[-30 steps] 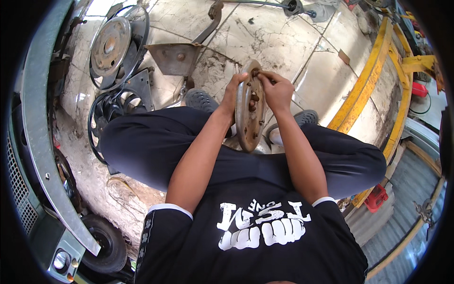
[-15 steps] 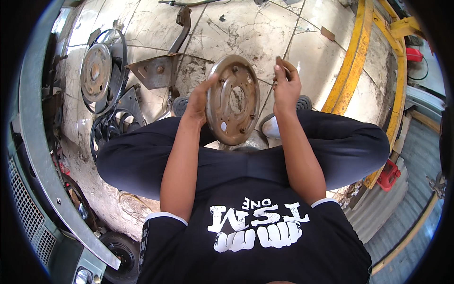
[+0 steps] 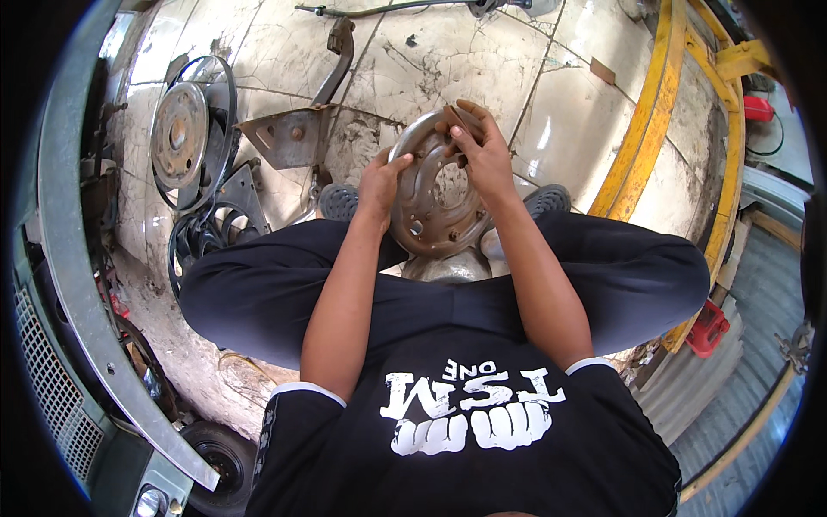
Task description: The person sits on the floor and scrubs the inside surface of a brake drum with a small abrasive pad. They rotate the drum and repeatedly rub the inner rim and central hub area to remove rust and grime.
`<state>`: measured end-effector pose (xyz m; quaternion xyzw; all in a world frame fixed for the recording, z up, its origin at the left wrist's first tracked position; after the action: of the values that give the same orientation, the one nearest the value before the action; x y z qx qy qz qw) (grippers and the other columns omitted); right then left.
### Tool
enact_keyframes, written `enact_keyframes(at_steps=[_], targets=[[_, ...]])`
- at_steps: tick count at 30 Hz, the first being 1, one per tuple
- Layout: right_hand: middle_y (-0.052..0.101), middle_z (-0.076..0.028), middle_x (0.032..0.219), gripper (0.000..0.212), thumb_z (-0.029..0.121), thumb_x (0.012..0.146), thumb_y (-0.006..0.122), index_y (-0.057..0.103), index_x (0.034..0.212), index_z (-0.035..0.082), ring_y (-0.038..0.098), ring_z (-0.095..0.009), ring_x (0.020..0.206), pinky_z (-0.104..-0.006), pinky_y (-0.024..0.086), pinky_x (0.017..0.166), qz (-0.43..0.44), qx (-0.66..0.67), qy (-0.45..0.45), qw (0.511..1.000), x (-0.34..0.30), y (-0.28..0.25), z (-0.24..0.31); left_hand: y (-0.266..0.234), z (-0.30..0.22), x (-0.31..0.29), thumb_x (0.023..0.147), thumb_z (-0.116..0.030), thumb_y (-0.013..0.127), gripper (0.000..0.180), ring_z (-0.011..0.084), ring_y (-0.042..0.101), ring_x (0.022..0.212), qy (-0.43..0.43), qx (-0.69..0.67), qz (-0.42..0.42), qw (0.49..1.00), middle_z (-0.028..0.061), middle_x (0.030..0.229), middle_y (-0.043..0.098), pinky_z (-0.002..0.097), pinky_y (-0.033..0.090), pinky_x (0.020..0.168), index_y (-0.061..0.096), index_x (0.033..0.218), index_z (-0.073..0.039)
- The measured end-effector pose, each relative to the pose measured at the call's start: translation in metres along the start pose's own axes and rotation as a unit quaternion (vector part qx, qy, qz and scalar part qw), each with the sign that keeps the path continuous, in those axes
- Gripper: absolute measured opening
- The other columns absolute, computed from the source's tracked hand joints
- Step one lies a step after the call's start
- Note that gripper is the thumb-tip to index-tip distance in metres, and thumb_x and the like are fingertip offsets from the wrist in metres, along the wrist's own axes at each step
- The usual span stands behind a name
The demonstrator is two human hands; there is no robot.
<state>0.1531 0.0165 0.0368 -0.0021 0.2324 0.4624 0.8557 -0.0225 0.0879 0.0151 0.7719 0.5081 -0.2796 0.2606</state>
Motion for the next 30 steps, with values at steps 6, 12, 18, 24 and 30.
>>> enact_keyframes(at_steps=[6, 12, 18, 24, 30], targets=[[0.070, -0.004, 0.090, 0.036, 0.026, 0.108, 0.062, 0.063, 0.136, 0.002, 0.059, -0.008, 0.071, -0.0217, 0.046, 0.063, 0.036, 0.140, 0.101, 0.984, -0.007, -0.005, 0.014, 0.003, 0.007, 0.001, 0.091, -0.034, 0.074, 0.048, 0.0344, 0.072, 0.104, 0.103, 0.268, -0.143, 0.947, 0.0228, 0.107, 0.075, 0.0401, 0.053, 0.092, 0.074, 0.125, -0.001], [0.070, -0.005, 0.098, 0.033, 0.027, 0.108, 0.063, 0.066, 0.128, 0.001, 0.062, -0.011, 0.079, -0.0287, 0.049, 0.069, 0.130, 0.147, 0.029, 0.980, -0.015, -0.002, 0.020, 0.019, -0.018, -0.017, 0.092, -0.039, 0.074, 0.045, 0.0402, 0.073, 0.090, 0.176, 0.330, -0.124, 0.919, 0.0232, 0.095, 0.074, 0.0451, 0.055, 0.084, 0.075, 0.116, 0.000], [0.066, -0.001, 0.093, 0.034, 0.028, 0.108, 0.064, 0.067, 0.129, 0.002, 0.059, -0.009, 0.078, -0.0246, 0.044, 0.064, 0.113, 0.161, 0.049, 0.979, -0.024, 0.009, 0.020, 0.029, -0.022, -0.026, 0.090, -0.035, 0.080, 0.040, 0.0371, 0.074, 0.088, 0.253, 0.284, -0.096, 0.920, 0.0221, 0.091, 0.074, 0.0451, 0.056, 0.081, 0.071, 0.104, 0.002], [0.065, 0.000, 0.087, 0.033, 0.031, 0.106, 0.067, 0.069, 0.123, 0.002, 0.060, -0.009, 0.074, -0.0248, 0.048, 0.065, 0.076, 0.126, 0.063, 0.987, -0.018, -0.002, 0.018, 0.027, -0.018, -0.022, 0.092, -0.033, 0.078, 0.040, 0.0432, 0.072, 0.090, 0.201, 0.343, -0.073, 0.915, 0.0231, 0.092, 0.074, 0.0476, 0.055, 0.084, 0.066, 0.108, 0.002], [0.078, -0.006, 0.089, 0.028, 0.030, 0.097, 0.078, 0.078, 0.108, 0.004, 0.070, -0.012, 0.079, -0.0298, 0.055, 0.075, -0.059, -0.249, 0.021, 0.966, -0.022, -0.013, -0.048, 0.005, 0.006, -0.001, 0.100, -0.039, 0.067, 0.041, 0.0487, 0.068, 0.103, 0.240, 0.322, -0.125, 0.907, 0.0275, 0.103, 0.072, 0.0508, 0.052, 0.090, 0.065, 0.112, 0.000]])
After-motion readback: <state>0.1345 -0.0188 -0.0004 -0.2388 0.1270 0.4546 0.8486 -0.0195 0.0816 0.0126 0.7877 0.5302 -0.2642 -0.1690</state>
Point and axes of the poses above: each hand's wrist, its own x-axis towards the middle knuckle, its own y-axis out of the palm, z = x × y, the point moved 1 cm from there along x, towards the middle knuckle
